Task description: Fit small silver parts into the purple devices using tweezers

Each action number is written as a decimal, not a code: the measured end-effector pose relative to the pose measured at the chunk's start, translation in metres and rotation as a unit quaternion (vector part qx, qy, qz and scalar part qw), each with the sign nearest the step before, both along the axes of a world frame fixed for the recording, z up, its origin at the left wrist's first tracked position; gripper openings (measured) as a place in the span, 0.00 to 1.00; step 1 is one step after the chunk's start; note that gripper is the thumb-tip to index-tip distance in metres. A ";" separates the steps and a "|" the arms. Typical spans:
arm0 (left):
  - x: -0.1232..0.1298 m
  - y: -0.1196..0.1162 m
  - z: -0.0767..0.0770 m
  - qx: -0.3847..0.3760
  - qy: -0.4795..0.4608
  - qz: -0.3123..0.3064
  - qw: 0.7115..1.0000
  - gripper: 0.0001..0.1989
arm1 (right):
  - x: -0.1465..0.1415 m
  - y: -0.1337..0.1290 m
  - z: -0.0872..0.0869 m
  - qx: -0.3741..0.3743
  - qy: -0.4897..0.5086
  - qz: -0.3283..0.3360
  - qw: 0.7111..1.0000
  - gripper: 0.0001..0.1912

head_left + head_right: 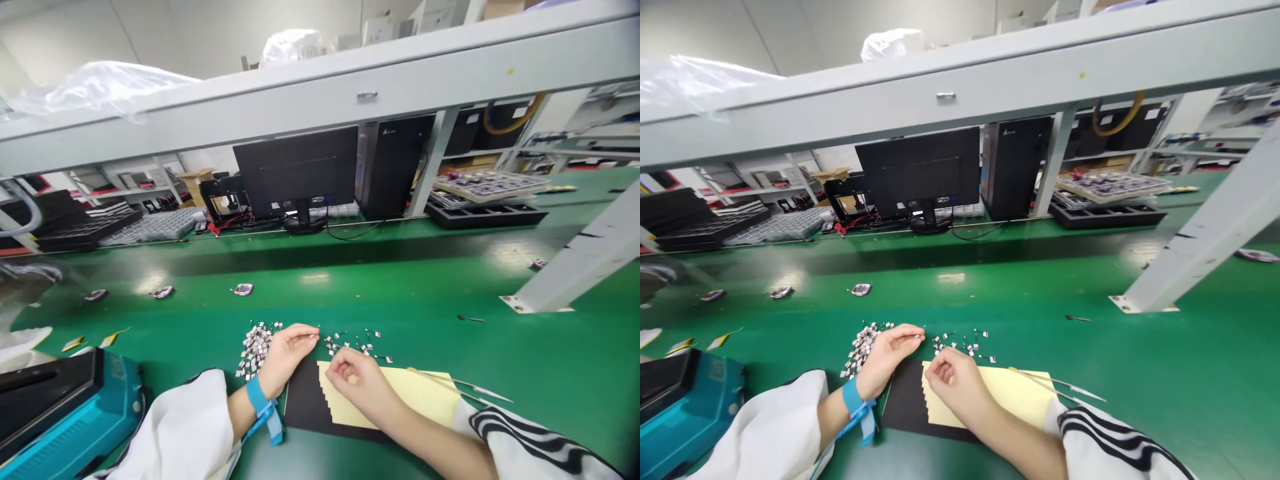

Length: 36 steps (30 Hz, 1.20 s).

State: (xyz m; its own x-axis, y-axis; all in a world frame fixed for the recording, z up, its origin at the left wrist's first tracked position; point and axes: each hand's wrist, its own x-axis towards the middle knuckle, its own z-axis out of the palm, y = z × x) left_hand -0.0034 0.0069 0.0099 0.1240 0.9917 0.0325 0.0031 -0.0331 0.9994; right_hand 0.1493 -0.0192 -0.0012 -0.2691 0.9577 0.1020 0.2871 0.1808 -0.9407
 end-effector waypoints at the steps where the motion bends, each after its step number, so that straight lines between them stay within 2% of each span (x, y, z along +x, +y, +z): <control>1: -0.001 0.000 -0.001 0.019 0.005 -0.003 1.000 0.12 | 0.001 0.001 0.000 0.002 0.024 -0.011 1.000 0.04; 5: -0.002 -0.001 -0.002 0.101 0.039 -0.017 0.994 0.09 | 0.003 0.003 0.003 -0.006 0.118 -0.028 0.993 0.08; 9: 0.000 -0.005 -0.002 0.187 0.108 -0.017 0.976 0.07 | 0.006 0.003 0.005 -0.060 0.210 -0.006 0.976 0.11; 15: 0.001 -0.008 -0.002 0.262 0.189 -0.027 0.946 0.05 | 0.007 0.004 0.007 -0.103 0.263 0.025 0.959 0.11; 17: 0.001 -0.009 -0.003 0.265 0.199 -0.029 0.943 0.05 | 0.007 0.005 0.008 -0.108 0.271 0.023 0.956 0.11; 22: 0.002 -0.011 -0.003 0.217 0.171 -0.050 0.960 0.08 | 0.006 0.006 0.007 -0.117 0.282 0.035 0.951 0.09; 28: 0.002 -0.014 0.001 0.267 0.223 -0.041 0.936 0.06 | 0.006 0.008 0.003 -0.111 0.278 0.045 0.953 0.07; 36: 0.002 -0.016 -0.006 0.226 0.187 -0.030 0.956 0.11 | 0.005 0.009 0.002 -0.129 0.272 0.034 0.953 0.05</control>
State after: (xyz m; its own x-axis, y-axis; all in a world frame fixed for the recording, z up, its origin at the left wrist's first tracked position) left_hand -0.0011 -0.0089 0.0040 0.2666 0.8779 0.3978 0.3412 -0.4720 0.8129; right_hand 0.1547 -0.0106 0.0007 -0.3067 0.9518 0.0073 -0.2592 -0.0762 -0.9628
